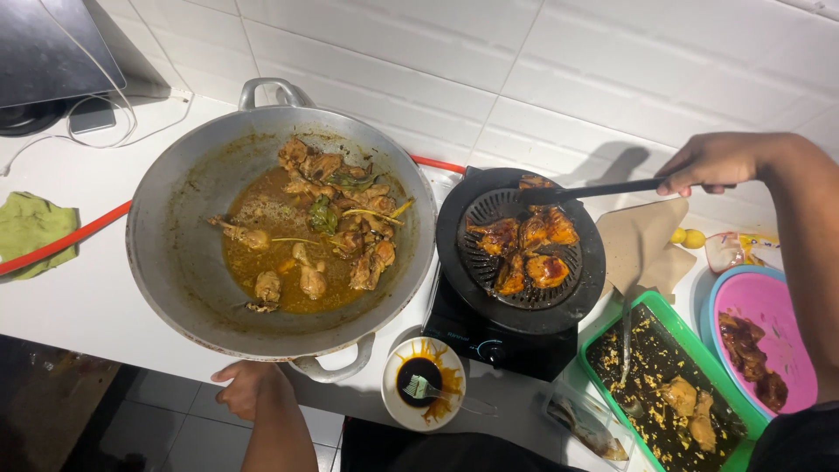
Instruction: Transferring chicken pieces from a wok to a grill, flipping them, applying sauce, and moving them to a tray.
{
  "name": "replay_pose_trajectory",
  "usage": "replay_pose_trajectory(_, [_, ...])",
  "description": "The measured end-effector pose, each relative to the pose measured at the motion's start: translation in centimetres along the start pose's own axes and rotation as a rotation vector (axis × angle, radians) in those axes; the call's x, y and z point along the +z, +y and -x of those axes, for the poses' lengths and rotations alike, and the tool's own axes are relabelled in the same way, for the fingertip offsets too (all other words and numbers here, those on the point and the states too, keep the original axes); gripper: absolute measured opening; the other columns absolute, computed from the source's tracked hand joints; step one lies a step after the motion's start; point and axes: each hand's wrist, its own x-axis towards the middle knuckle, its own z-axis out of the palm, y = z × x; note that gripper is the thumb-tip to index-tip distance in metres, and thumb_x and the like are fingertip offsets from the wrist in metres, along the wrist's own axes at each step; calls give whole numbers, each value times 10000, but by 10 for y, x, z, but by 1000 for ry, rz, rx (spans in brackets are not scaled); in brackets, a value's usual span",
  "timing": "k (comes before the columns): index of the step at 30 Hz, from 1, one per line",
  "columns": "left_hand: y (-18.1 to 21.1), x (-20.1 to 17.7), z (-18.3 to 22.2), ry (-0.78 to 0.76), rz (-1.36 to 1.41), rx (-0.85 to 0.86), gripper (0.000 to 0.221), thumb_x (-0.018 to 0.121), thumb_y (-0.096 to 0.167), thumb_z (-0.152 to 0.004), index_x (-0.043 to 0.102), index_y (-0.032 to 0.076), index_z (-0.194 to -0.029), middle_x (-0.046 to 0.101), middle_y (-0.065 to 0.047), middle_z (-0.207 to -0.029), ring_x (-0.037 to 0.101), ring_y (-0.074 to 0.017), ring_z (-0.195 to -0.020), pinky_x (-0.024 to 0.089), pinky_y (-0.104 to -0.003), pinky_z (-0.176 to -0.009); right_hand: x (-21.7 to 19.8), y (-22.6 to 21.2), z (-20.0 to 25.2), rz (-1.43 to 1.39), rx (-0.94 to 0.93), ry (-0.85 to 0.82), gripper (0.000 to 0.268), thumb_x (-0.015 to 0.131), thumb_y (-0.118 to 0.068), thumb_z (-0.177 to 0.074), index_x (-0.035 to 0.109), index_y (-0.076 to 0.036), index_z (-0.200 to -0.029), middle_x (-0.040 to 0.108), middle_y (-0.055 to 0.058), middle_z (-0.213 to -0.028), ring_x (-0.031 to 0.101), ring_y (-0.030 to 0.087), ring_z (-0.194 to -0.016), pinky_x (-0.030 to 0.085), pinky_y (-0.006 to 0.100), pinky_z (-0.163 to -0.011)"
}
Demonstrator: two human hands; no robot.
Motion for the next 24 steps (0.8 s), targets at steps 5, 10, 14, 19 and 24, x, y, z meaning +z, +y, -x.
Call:
replay_pose_trajectory(5, [-1, 7, -5, 5, -18, -8, 698, 231, 601, -1053, 627, 35, -1156, 717, -239, -1031, 686, -465, -918, 500, -642, -734, 30, 58, 4, -464, -23, -38, 330, 791, -59, -884, 895, 173, -1094, 583, 225, -641, 362, 240, -489, 331, 384, -485])
replay_pose_trajectory(10, [-3, 13, -8, 60, 15, -1, 685, 266, 608, -1036, 641, 39, -1106, 725, -230, -1016, 689, -470, -921, 501, -663, -733, 63, 112, 6, -739, -164, -58, 339, 732, -6, -885, 866, 187, -1128, 773, 235, -865, 411, 248, -443, 347, 372, -416])
replay_pose_trajectory(14, [-3, 13, -11, 83, -8, 14, 675, 274, 616, -1039, 648, 54, -1072, 733, -220, -1000, 699, -462, -902, 508, -651, -738, 82, 140, 30, -806, -182, -75, 292, 750, -17, -892, 860, 251, -930, 659, 248, -668, 390, 253, -457, 328, 389, -431])
replay_pose_trajectory(19, [-2, 6, -12, 2, -26, 31, 719, 208, 562, -1051, 676, 21, -1122, 729, -212, -1114, 713, -434, -1015, 561, -566, -875, 134, 264, 56, -899, -95, 115, 357, 687, 96, -907, 807, 129, -1241, 803, 311, -902, 428, 278, -452, 339, 374, -382])
replay_pose_trajectory(24, [-33, 17, -34, 59, 54, 166, 753, 238, 586, -1000, 728, 21, -1088, 739, -212, -1107, 703, -426, -1041, 520, -597, -917, 198, 353, 136, -794, 148, 490, 457, 750, -4, -895, 736, -53, -1349, 681, 268, -740, 375, 256, -401, 238, 347, -340])
